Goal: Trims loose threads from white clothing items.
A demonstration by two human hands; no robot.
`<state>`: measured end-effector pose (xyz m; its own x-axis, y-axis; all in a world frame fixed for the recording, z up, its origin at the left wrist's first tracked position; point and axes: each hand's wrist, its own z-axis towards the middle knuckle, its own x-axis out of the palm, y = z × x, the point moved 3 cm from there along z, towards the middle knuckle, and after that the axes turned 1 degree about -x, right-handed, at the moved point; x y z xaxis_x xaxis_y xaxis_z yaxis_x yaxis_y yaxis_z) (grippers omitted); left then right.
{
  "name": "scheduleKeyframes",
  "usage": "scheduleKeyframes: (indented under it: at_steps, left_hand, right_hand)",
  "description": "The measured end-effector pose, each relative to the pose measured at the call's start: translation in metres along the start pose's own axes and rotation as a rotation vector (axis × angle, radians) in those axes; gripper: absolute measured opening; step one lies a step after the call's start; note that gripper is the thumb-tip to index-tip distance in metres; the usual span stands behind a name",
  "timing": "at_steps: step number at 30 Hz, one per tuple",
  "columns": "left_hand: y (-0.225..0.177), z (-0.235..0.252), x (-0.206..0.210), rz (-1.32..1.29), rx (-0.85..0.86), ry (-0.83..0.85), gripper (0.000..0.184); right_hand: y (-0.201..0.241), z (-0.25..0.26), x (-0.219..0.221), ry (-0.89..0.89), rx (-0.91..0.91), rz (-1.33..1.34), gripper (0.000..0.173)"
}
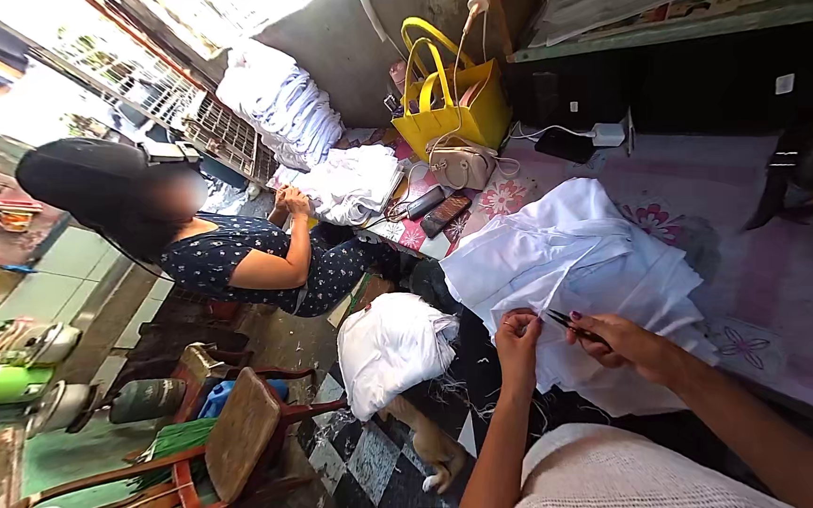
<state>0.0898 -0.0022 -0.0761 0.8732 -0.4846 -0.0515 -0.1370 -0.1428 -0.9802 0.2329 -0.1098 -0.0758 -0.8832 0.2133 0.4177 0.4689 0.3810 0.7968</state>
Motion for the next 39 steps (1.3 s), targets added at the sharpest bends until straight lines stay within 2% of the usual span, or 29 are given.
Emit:
scheduleKeyframes:
  at_steps: [3, 13, 16, 18, 20, 23, 28, 31, 33, 39]
  left_hand:
    - [0.000, -0.003, 0.000, -0.070, -0.062, 0.005, 0.005]
    - [0.002, -0.004, 0.005, -0.228, -0.099, 0.051, 0.007]
    - [0.002, -0.001, 0.006, -0.332, -0.101, 0.028, 0.007]
    - [0.001, 0.002, 0.007, -0.367, -0.097, 0.012, 0.013]
    - [0.001, 0.004, 0.010, -0.416, -0.126, 0.028, 0.016]
    - [0.002, 0.004, 0.015, -0.474, -0.149, 0.072, 0.016]
    - [0.003, -0.002, 0.008, -0.145, 0.019, 0.063, 0.016]
    - [-0.002, -0.006, 0.011, 0.024, 0.042, 0.101, 0.019]
    - [-0.004, -0.005, 0.015, 0.020, 0.005, 0.128, 0.021]
    - [-0.001, -0.002, 0.012, -0.260, -0.230, 0.142, 0.010]
  right_hand:
    - [-0.007, 0.009, 0.003, 0.002, 0.035, 0.035, 0.041]
    - [-0.005, 0.016, 0.000, -0.076, -0.061, 0.000, 0.036]
    - [-0.003, 0.005, -0.002, -0.252, -0.189, -0.044, 0.035]
    - [-0.002, 0.003, -0.007, -0.402, -0.289, -0.087, 0.034]
    - [0.001, 0.008, -0.008, -0.443, -0.290, -0.081, 0.028]
    - [0.005, 0.022, 0.000, -0.375, -0.217, 0.028, 0.011]
    - [0.002, 0.025, 0.011, -0.403, -0.236, 0.196, 0.011]
    - [-0.005, 0.023, 0.016, -0.466, -0.290, 0.240, 0.015]
    - [-0.010, 0.022, 0.018, -0.496, -0.342, 0.260, 0.015]
    - [-0.017, 0.021, 0.010, -0.502, -0.399, 0.277, 0.015]
